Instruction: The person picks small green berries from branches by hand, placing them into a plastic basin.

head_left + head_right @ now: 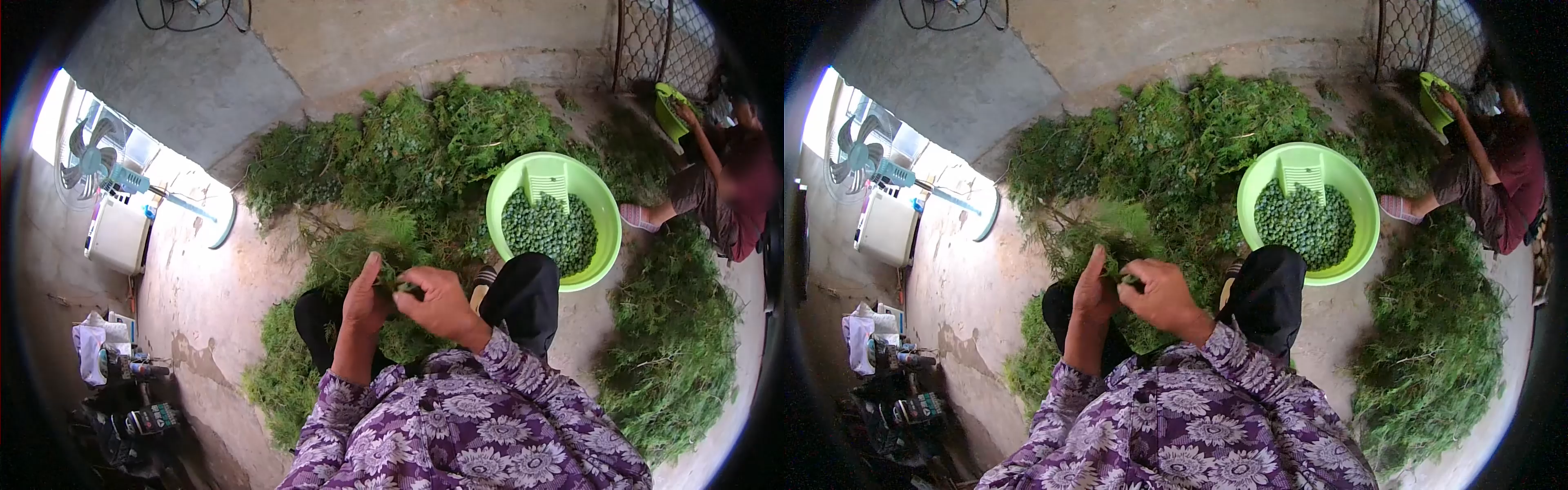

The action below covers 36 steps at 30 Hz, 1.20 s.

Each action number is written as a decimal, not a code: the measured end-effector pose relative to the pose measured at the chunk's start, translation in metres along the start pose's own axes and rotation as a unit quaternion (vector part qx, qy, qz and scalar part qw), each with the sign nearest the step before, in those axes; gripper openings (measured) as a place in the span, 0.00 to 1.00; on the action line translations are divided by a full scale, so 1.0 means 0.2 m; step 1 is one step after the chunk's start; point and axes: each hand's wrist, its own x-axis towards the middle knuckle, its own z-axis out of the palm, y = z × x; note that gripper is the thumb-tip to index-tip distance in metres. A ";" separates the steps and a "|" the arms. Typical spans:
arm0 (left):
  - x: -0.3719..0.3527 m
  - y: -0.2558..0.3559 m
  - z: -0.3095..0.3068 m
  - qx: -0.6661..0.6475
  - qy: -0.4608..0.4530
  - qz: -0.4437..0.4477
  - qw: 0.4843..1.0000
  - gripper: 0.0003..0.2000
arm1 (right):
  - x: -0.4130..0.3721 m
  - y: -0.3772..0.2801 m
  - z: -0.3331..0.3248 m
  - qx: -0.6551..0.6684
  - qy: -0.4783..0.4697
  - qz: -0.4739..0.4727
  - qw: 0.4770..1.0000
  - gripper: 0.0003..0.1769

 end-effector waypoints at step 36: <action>0.10 0.21 -0.07 0.127 0.264 0.153 0.944 0.20 | -0.18 -0.02 0.01 0.503 -0.212 0.528 0.650 0.07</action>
